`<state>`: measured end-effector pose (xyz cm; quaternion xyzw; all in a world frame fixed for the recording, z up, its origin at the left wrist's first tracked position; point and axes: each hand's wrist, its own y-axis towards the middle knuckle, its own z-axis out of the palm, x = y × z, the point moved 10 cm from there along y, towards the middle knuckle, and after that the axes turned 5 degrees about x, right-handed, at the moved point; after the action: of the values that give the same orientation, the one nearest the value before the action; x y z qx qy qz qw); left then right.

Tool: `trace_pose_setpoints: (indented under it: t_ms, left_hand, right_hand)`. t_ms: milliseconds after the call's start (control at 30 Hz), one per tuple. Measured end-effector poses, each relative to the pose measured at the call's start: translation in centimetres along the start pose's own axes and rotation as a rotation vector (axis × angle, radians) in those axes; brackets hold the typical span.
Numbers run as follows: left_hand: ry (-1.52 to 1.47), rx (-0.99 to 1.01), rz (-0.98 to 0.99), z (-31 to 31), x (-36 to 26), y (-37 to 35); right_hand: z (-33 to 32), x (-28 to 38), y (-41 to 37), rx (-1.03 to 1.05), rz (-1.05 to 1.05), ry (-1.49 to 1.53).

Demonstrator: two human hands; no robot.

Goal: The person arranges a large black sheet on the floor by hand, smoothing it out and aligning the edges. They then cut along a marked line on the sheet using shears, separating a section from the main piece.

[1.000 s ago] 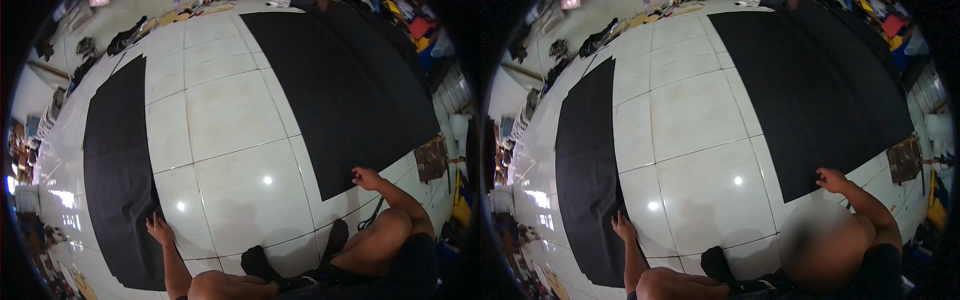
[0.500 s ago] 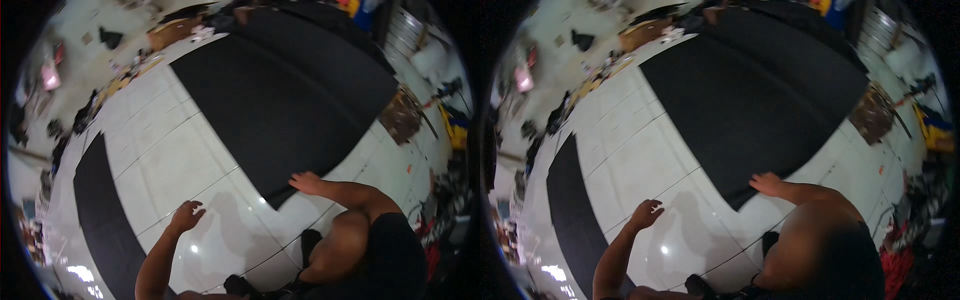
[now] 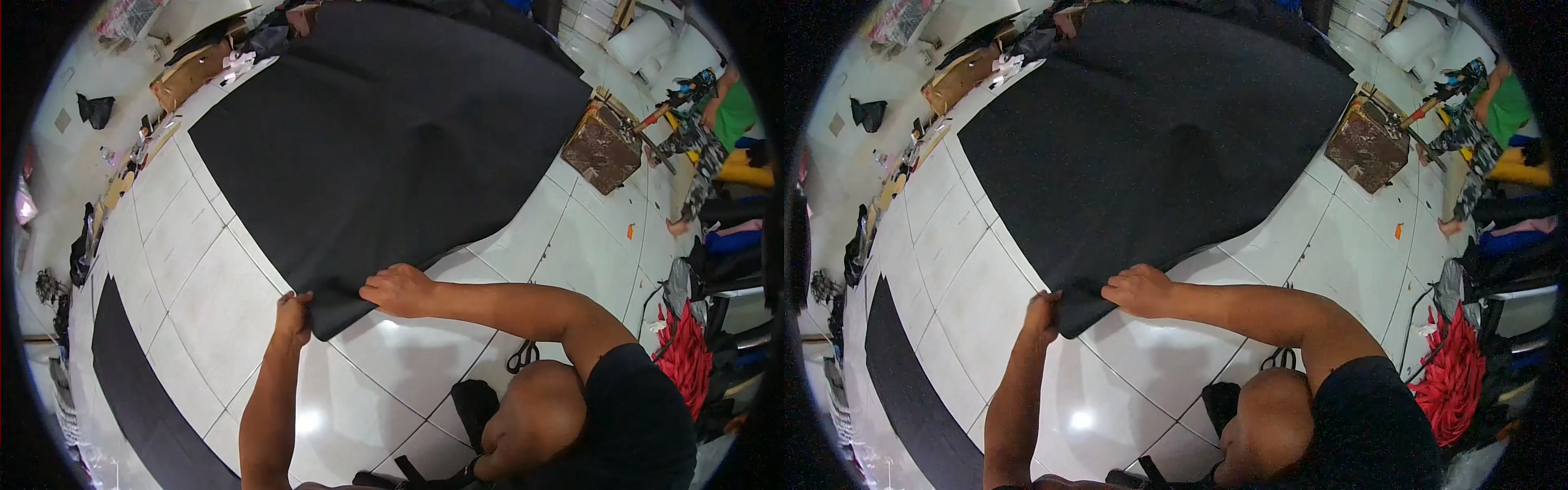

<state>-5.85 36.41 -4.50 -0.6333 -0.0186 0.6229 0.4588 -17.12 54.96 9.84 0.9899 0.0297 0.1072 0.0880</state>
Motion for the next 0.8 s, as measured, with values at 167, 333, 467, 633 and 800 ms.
trace_pose_setpoints:
  t_ms: [167,333,467,633,800]
  left_hand:
    - [0.120,-0.207,0.354,-6.7,-7.5,-1.4]
    - [0.103,-0.169,0.513,-18.3,-12.2,-3.4]
    - [0.137,-0.197,0.521,-26.9,-11.5,-7.5]
    - [0.339,-0.459,0.411,-39.6,-2.8,-13.4]
    - [0.486,-0.751,0.263,-50.5,10.8,-20.7]
  right_hand:
    - [-3.4,-6.8,0.4,-0.255,0.071,-0.145]
    - [-10.6,-18.8,-7.0,-0.480,0.277,-0.366]
    - [-13.4,-22.1,-11.5,-0.434,0.455,-0.563]
    - [-4.4,-19.3,-10.4,-0.335,0.329,-0.246]
    - [4.4,-11.1,-8.9,-0.070,0.272,-0.033]
